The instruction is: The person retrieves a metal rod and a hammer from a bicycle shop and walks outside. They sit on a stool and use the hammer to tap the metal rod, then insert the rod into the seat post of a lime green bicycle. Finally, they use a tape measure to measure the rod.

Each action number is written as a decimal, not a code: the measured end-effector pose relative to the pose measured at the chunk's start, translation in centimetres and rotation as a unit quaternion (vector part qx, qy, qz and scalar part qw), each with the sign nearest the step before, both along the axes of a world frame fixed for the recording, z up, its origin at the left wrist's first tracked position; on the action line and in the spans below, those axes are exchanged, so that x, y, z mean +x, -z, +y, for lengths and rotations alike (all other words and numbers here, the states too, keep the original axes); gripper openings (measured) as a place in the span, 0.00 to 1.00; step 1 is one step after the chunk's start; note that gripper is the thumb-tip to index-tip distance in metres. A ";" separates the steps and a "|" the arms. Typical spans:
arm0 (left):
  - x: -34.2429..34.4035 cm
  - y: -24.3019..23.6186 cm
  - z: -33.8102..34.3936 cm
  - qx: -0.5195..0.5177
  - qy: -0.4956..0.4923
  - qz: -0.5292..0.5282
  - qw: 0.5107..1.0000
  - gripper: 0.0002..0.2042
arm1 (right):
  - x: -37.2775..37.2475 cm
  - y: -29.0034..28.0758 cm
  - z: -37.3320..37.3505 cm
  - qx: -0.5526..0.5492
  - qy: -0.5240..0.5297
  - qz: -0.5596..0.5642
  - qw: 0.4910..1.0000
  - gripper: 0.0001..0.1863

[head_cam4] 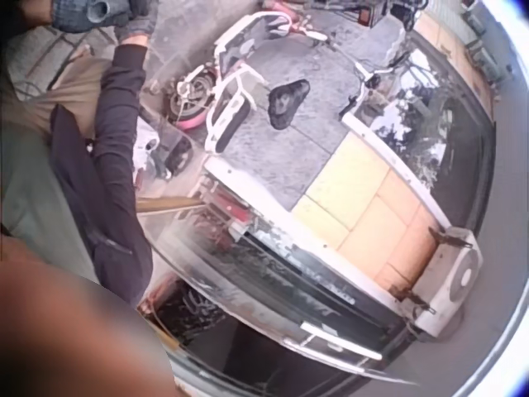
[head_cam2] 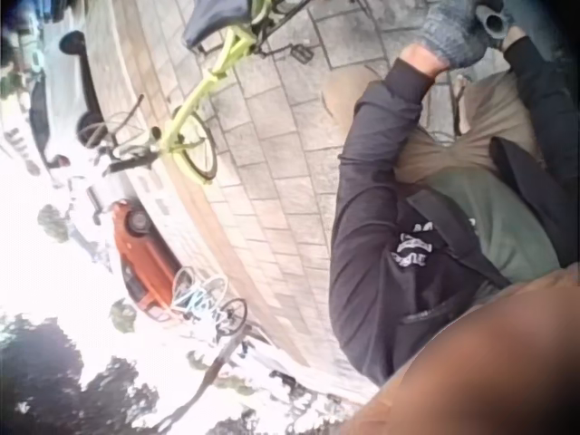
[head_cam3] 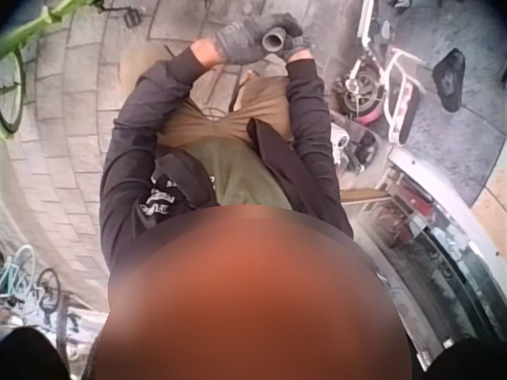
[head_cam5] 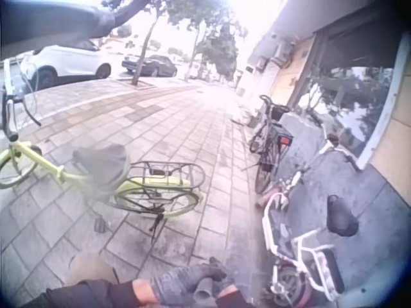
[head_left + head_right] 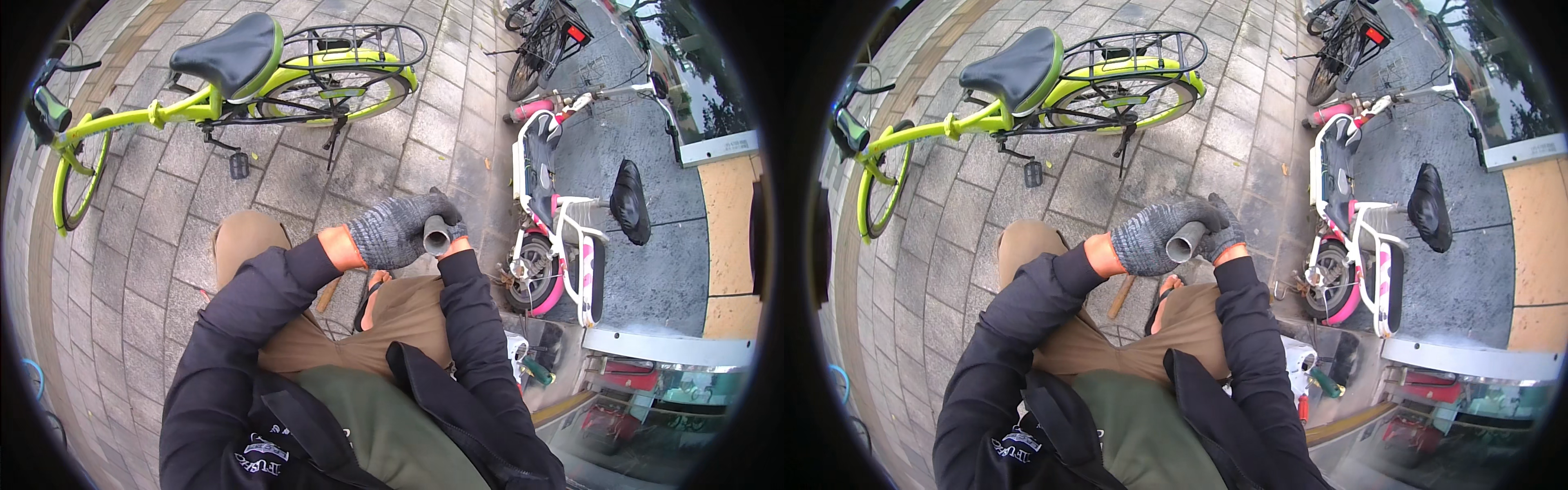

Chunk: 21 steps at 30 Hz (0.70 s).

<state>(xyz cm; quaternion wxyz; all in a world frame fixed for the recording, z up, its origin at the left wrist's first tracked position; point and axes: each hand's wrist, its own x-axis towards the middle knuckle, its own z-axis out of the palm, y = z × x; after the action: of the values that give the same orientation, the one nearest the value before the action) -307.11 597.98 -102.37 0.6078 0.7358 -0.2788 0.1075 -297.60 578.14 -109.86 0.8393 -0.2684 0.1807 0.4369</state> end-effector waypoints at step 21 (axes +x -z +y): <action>-0.6 -1.1 -0.2 -0.007 0.012 0.049 0.999 0.18 | 1.6 5.1 -2.3 0.058 -0.078 -0.120 0.988 0.23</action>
<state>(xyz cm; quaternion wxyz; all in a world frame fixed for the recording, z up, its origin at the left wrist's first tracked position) -307.66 597.76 -101.32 0.6270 0.7324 -0.2568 0.0663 -296.01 575.83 -114.98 0.8323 -0.2834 0.0319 0.4753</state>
